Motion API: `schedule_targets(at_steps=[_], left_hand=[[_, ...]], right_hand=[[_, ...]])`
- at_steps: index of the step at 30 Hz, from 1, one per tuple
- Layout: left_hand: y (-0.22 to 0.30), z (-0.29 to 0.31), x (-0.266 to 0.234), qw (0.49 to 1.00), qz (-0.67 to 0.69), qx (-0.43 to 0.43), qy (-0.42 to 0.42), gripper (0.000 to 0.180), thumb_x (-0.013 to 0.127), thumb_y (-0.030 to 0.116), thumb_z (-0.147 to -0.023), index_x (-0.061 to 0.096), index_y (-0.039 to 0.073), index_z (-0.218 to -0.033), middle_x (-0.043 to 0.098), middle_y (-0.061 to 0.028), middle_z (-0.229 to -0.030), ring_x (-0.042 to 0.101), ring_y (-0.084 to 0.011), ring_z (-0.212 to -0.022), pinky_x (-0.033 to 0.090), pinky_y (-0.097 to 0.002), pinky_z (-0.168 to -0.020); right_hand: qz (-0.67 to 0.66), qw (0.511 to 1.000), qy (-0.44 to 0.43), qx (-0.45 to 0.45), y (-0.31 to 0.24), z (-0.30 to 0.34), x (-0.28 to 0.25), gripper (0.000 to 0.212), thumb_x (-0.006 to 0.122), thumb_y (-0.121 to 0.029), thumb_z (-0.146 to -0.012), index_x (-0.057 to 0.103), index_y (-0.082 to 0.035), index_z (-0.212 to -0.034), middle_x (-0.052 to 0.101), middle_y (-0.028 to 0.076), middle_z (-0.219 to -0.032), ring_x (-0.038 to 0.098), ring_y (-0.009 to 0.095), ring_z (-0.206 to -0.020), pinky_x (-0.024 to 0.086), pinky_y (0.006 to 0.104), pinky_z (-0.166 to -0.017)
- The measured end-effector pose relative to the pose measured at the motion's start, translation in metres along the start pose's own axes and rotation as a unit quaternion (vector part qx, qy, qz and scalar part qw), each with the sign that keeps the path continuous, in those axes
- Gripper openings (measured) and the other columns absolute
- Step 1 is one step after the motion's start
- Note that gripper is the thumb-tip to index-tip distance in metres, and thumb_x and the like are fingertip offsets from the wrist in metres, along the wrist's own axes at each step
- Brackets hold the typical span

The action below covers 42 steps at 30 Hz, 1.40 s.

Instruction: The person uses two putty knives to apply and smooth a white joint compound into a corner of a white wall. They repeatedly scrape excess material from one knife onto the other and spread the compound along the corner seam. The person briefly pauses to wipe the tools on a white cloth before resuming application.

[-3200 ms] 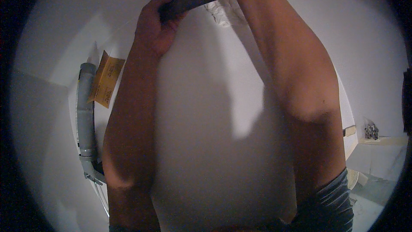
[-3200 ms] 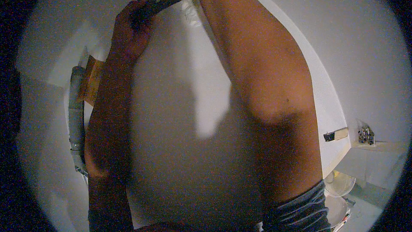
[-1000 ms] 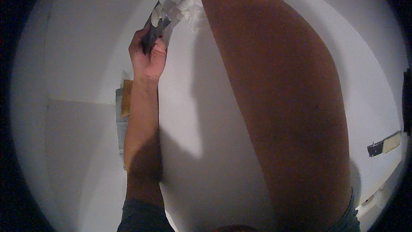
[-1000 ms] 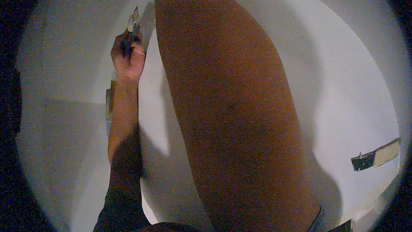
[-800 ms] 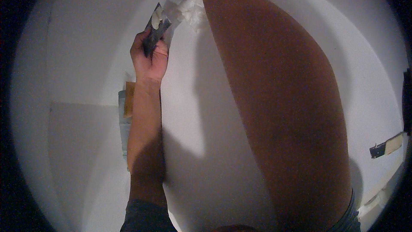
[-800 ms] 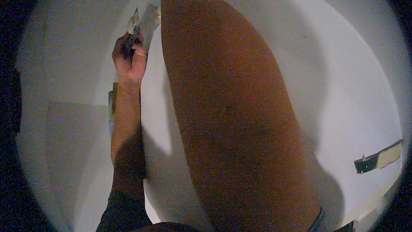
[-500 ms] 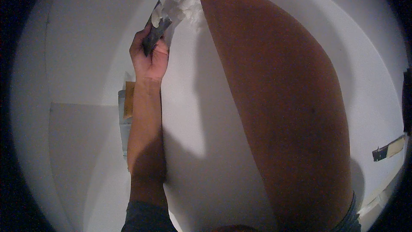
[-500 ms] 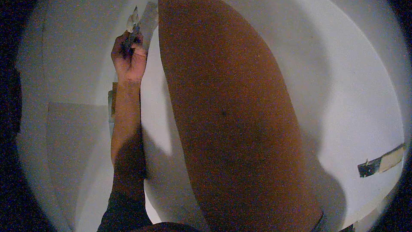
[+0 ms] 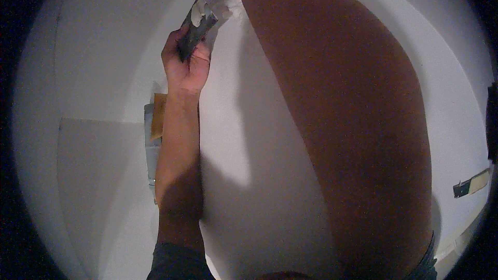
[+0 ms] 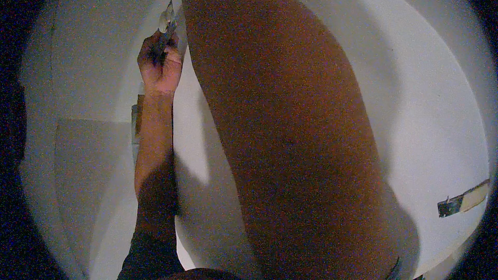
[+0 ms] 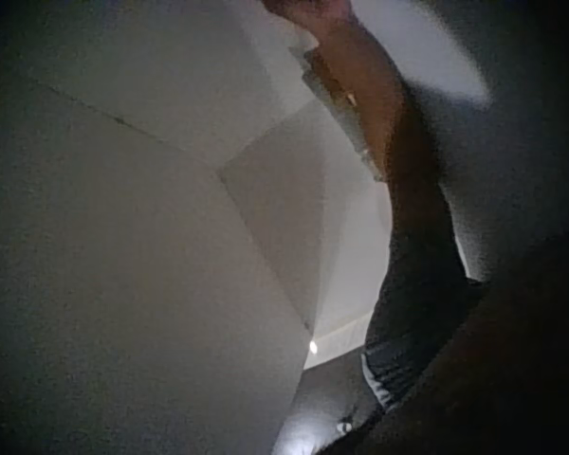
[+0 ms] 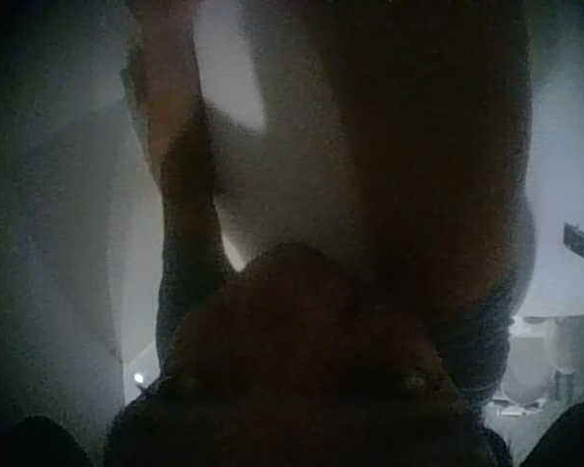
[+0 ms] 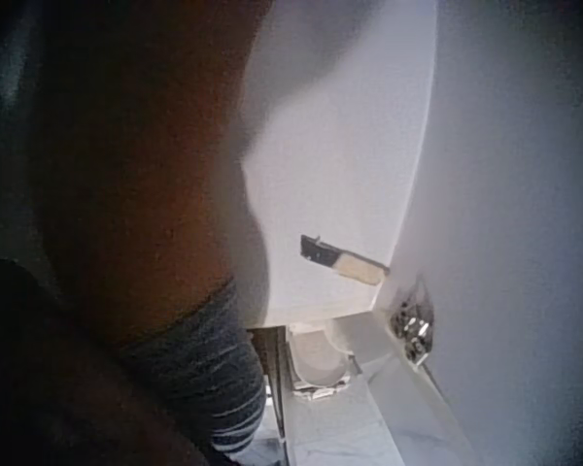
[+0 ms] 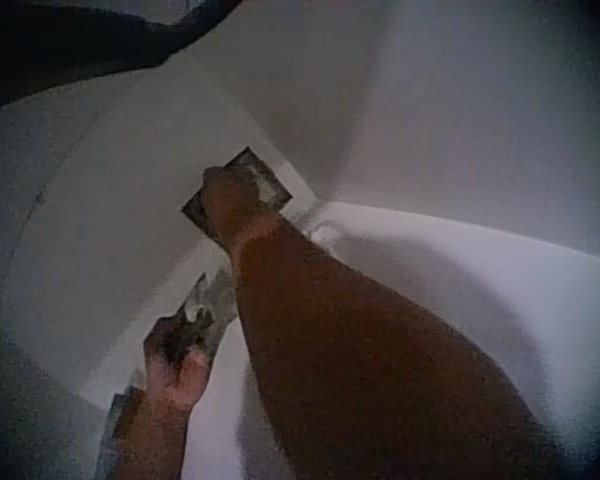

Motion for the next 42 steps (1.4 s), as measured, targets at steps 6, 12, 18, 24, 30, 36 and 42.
schedule_targets(at_steps=[6,12,18,24,30,36,42], left_hand=[[0.001,-0.011,0.002,1.0,0.002,0.0,0.015,0.018,0.06,0.004,-0.096,0.063,-0.009,-0.108,0.071,-0.0228,-0.103,0.071,-0.0291,-0.088,0.066,-0.0333,-0.07],[-0.005,-0.015,0.018,1.0,-0.009,0.003,0.009,0.017,0.059,0.003,-0.095,0.064,-0.009,-0.107,0.073,-0.0201,-0.103,0.072,-0.026,-0.086,0.066,-0.0318,-0.071],[-0.005,-0.019,0.017,1.0,-0.022,0.001,0.003,0.017,0.056,0.002,-0.095,0.066,-0.008,-0.106,0.075,-0.0176,-0.103,0.076,-0.0237,-0.086,0.067,-0.0301,-0.074],[0.006,0.007,-0.002,1.0,-0.027,0.004,0.002,0.014,0.057,0.0,-0.094,0.065,-0.008,-0.103,0.075,-0.018,-0.103,0.076,-0.0245,-0.088,0.067,-0.0308,-0.076],[0.012,0.008,-0.015,0.999,-0.028,0.017,0.023,0.013,0.059,-0.001,-0.093,0.066,-0.007,-0.102,0.075,-0.0165,-0.101,0.075,-0.0244,-0.086,0.067,-0.0313,-0.075],[0.015,0.007,-0.017,1.0,-0.016,0.025,0.004,0.016,0.06,0.004,-0.096,0.065,-0.008,-0.105,0.072,-0.0224,-0.105,0.072,-0.0312,-0.093,0.065,-0.0325,-0.068],[0.003,0.012,-0.004,0.998,-0.062,0.022,-0.012,0.022,0.058,0.002,-0.095,0.063,-0.009,-0.113,0.072,-0.0169,-0.104,0.073,-0.023,-0.089,0.066,-0.0281,-0.071]], right_hand=[[0.01,0.999,-0.028,0.016,0.004,-0.011,-0.012,0.019,0.073,-0.02,-0.085,0.078,-0.009,-0.1,0.077,0.013,-0.106,0.075,0.031,-0.1,0.059,0.0442,-0.084],[0.02,0.999,-0.046,0.021,0.007,-0.022,-0.023,0.017,0.073,-0.021,-0.086,0.078,-0.01,-0.099,0.078,0.012,-0.106,0.075,0.029,-0.1,0.059,0.0425,-0.083],[0.02,0.998,-0.062,0.024,0.007,-0.018,-0.035,0.019,0.072,-0.019,-0.088,0.077,-0.01,-0.103,0.077,0.012,-0.109,0.075,0.027,-0.102,0.058,0.0412,-0.084],[0.056,0.995,-0.081,0.019,-0.031,0.012,-0.039,0.025,0.072,-0.019,-0.09,0.073,-0.009,-0.112,0.075,0.011,-0.117,0.073,0.025,-0.107,0.057,0.039,-0.087],[0.027,0.998,-0.047,0.041,-0.027,0.017,-0.033,0.028,0.071,-0.023,-0.091,0.071,-0.009,-0.115,0.073,0.01,-0.117,0.07,0.027,-0.108,0.054,0.0392,-0.091],[-0.328,0.928,0.062,0.166,0.037,0.02,-0.01,0.03,0.069,-0.027,-0.092,0.07,-0.008,-0.116,0.071,0.011,-0.117,0.066,0.03,-0.108,0.051,0.04,-0.096],[-0.759,0.528,-0.029,0.381,0.05,0.053,-0.01,0.039,0.069,-0.029,-0.092,0.065,-0.003,-0.12,0.064,0.013,-0.127,0.059,0.03,-0.113,0.047,0.04,-0.1]])
Point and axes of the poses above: each hand's wrist, its own z-axis away from the middle knuckle, its own x-axis out of the palm, y = z × x, the point moved 2 cm from there along -z, towards the middle knuckle
